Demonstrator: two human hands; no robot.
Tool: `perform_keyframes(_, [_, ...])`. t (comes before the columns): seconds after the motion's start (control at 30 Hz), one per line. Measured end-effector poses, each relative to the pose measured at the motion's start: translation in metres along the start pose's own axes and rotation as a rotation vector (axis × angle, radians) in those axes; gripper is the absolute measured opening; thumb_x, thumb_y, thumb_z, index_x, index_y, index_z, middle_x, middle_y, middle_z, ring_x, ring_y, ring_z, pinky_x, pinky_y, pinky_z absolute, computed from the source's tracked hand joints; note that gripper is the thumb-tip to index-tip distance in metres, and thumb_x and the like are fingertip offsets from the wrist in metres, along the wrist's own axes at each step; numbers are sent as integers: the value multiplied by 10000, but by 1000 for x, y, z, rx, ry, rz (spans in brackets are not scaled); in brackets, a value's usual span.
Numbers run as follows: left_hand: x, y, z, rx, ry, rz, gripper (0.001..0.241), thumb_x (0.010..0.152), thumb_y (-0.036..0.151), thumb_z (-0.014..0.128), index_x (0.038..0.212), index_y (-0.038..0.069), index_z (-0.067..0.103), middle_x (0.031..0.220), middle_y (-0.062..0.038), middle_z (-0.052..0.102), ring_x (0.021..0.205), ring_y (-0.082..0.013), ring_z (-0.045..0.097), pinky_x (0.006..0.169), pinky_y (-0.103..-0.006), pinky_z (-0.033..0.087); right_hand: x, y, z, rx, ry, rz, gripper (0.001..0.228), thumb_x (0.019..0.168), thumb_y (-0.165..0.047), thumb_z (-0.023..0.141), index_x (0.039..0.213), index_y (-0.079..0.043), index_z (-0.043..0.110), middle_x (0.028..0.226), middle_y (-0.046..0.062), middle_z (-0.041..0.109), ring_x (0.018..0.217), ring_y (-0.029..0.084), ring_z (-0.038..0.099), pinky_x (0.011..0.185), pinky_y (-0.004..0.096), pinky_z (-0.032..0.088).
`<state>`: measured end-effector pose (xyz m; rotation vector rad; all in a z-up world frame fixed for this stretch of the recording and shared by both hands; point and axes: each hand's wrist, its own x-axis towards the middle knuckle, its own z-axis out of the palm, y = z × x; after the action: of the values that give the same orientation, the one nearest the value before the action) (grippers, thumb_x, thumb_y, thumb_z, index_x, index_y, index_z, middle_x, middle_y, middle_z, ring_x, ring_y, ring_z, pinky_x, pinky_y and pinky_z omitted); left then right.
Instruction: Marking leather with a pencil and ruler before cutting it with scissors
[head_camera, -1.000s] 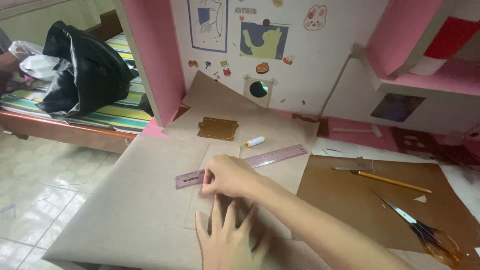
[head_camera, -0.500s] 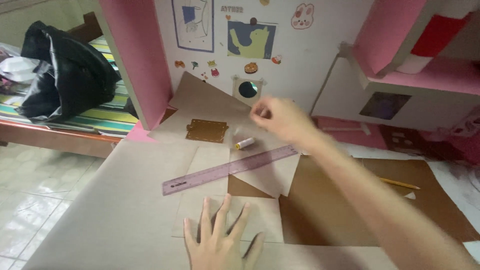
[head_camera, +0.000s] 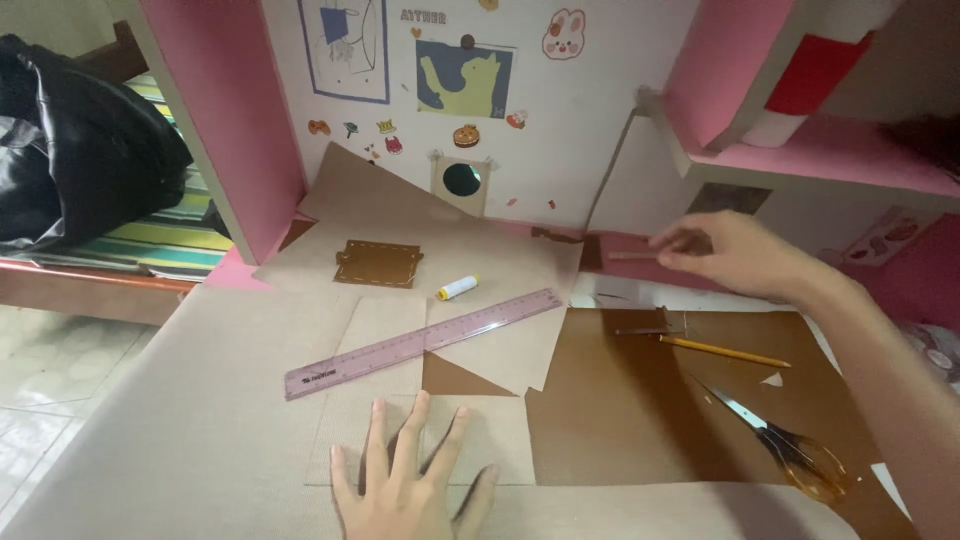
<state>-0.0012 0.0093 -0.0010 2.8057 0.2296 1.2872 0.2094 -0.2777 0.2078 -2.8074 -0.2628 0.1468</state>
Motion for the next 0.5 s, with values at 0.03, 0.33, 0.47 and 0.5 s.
perform_keyframes(0.03, [0,0,0,5,8,-5,620,700,794,585,1252,518,659,1416,96,618,1332,-297,581,932,-671,483,1,7,1,12,-7,24,331,927,-297,667,1218,-174,763,1253,16,783,1131,187,722,1034,339,510])
perform_keyframes(0.33, [0,-1,2,19,57,1,626,704,782,584,1269,520,647,1405,102,629,1321,-290,599,918,-657,500,22,82,26,-297,-168,98,208,806,-292,818,991,-221,881,1109,-77,858,1052,103,768,988,276,527])
perform_keyframes(0.47, [-1,-1,3,20,78,13,615,717,772,583,1269,509,648,1414,99,621,1330,-289,587,905,-658,497,4,69,38,-353,-284,305,193,795,-182,891,987,-192,880,1100,-16,840,1010,152,768,894,300,585])
perform_keyframes(0.5, [0,-1,2,23,79,11,615,717,772,583,1269,509,648,1414,99,621,1330,-289,587,905,-658,497,0,64,40,-354,-284,301,193,795,-182,891,987,-192,880,1100,-16,840,1010,152,768,894,300,585])
